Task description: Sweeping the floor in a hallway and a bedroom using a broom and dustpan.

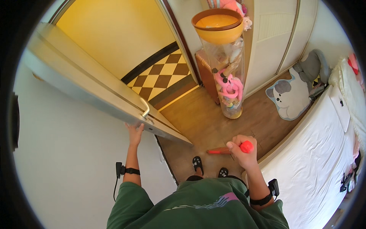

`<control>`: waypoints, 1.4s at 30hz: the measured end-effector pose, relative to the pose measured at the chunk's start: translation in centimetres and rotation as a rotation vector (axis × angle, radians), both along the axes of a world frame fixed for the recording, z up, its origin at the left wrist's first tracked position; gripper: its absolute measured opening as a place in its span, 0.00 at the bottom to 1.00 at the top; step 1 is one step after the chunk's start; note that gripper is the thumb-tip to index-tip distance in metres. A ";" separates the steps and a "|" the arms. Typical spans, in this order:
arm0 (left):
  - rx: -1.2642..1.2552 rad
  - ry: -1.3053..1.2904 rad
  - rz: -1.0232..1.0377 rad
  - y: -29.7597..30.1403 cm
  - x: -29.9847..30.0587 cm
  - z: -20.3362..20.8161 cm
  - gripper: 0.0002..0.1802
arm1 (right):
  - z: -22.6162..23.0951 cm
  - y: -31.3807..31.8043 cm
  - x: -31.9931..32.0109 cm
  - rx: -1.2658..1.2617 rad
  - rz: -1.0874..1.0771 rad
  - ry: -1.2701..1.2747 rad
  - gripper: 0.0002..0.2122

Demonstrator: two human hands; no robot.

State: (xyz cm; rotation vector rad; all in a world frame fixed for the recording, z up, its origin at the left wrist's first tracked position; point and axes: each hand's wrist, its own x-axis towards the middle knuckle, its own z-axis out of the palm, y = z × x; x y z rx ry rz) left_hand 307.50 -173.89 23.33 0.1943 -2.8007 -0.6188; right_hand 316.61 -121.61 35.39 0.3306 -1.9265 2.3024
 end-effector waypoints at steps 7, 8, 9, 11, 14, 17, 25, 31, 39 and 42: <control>0.405 0.081 0.227 -5.8 9.6 0.0 0.24 | -0.8 -3.0 0.0 -0.061 0.022 -0.031 0.16; 0.407 0.074 0.246 -6.8 10.7 0.2 0.24 | -0.6 -3.3 -0.2 -0.086 0.017 -0.024 0.16; 0.442 0.087 0.250 -7.8 11.8 0.5 0.22 | -0.4 -3.6 -0.5 -0.043 0.013 -0.057 0.16; 0.488 0.097 0.263 -9.5 13.1 0.8 0.21 | 0.0 -4.4 -1.5 -0.106 0.025 -0.057 0.17; 0.475 0.098 0.242 -11.5 14.3 1.0 0.21 | 0.3 -6.2 -2.9 -0.061 0.023 -0.045 0.17; 0.468 0.072 0.259 -13.2 15.8 1.4 0.19 | 0.1 -8.3 -4.1 -0.046 0.062 -0.044 0.17; 0.501 -0.082 0.348 -15.5 16.9 1.8 0.17 | -0.2 -11.5 -7.1 -0.016 0.080 -0.079 0.16; 0.497 -0.038 0.325 -16.3 17.5 1.4 0.21 | -0.5 -12.4 -8.0 -0.013 0.101 -0.095 0.16; 0.541 -0.112 0.354 -17.2 17.9 1.5 0.25 | -0.5 -13.4 -9.4 -0.039 0.152 -0.091 0.15; 0.521 -0.129 0.337 -17.6 18.0 1.6 0.27 | -0.4 -13.6 -9.7 -0.034 0.172 -0.109 0.16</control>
